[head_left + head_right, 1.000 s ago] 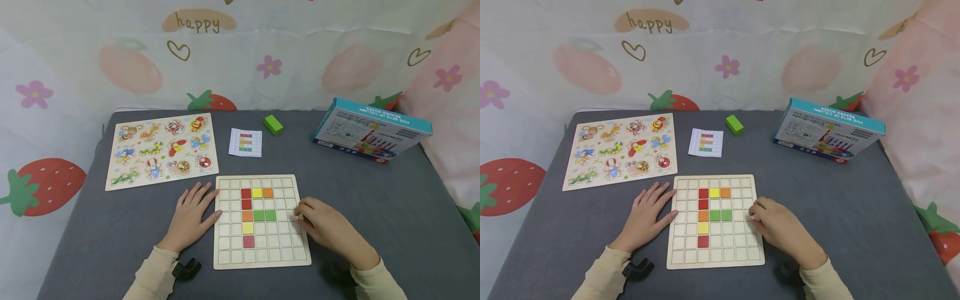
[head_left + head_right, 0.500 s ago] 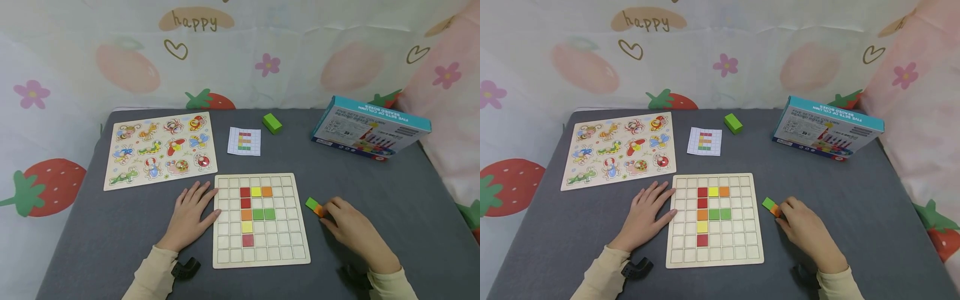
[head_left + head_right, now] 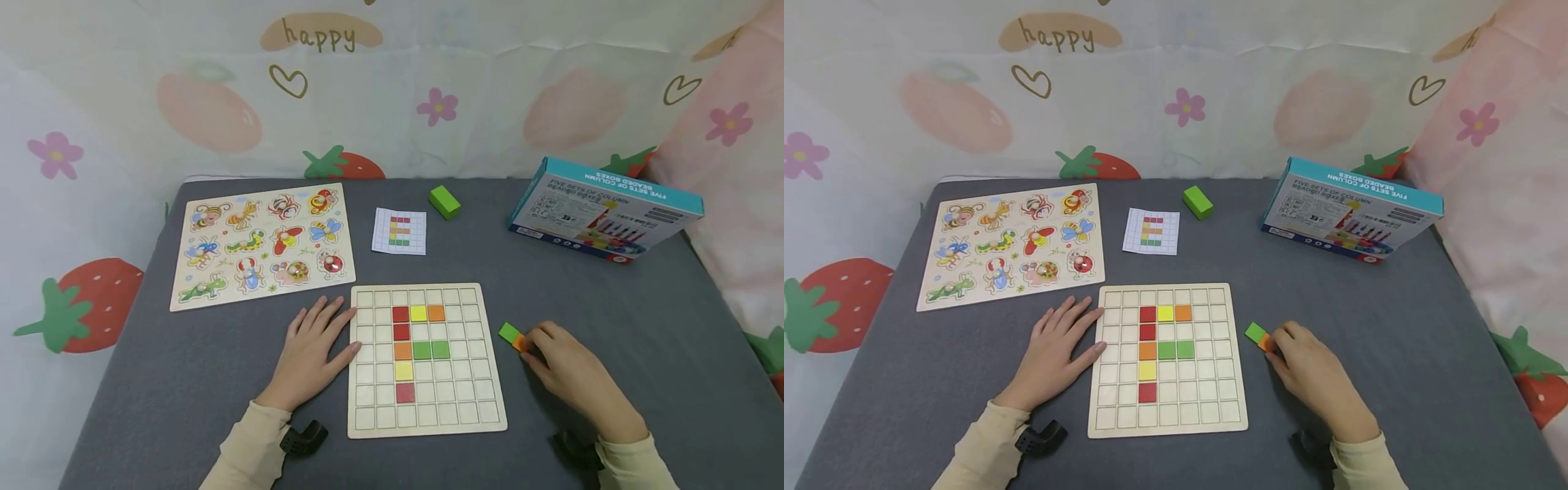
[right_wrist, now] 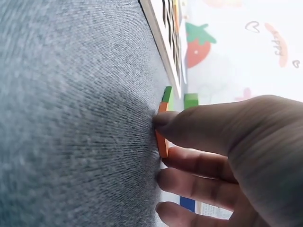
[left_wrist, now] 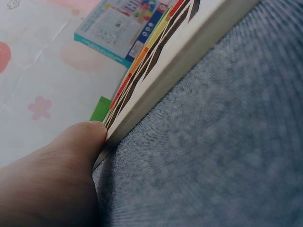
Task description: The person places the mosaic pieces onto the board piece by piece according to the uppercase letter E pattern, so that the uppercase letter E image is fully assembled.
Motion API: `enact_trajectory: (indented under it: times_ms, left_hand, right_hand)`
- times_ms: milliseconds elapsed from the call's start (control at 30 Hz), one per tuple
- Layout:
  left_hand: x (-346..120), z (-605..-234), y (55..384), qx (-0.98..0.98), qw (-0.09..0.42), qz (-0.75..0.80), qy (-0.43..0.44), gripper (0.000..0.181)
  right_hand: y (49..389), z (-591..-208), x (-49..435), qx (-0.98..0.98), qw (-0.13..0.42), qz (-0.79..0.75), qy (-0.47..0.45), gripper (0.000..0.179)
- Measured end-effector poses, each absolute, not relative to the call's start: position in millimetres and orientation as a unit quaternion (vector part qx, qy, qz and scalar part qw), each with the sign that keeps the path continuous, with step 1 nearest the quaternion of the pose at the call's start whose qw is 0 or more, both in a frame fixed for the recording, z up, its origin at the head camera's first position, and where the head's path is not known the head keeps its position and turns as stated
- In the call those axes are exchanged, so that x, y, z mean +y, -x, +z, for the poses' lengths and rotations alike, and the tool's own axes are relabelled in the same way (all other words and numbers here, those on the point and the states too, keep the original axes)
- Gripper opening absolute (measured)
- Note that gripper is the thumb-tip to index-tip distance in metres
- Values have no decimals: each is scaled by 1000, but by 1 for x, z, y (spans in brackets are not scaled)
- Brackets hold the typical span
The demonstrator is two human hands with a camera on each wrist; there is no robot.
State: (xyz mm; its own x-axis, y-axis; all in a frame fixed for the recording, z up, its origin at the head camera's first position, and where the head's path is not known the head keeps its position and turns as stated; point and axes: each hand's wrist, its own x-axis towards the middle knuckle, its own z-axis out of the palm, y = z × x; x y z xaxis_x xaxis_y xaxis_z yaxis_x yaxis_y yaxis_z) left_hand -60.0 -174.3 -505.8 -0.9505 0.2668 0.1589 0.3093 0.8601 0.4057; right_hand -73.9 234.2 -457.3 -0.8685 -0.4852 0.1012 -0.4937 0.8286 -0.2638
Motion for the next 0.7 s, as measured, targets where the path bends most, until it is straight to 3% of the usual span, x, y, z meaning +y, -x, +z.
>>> enact_trajectory:
  times_ms: [400, 700]
  left_hand:
    - [-174, -504, 60, -964, 43, -217, 148, 61]
    - [-174, -505, 60, -963, 47, -217, 152, 61]
  right_hand:
    - [68, -443, 235, -961, -5, 137, -242, 19]
    - [62, -437, 216, -938, 41, 149, -309, 24]
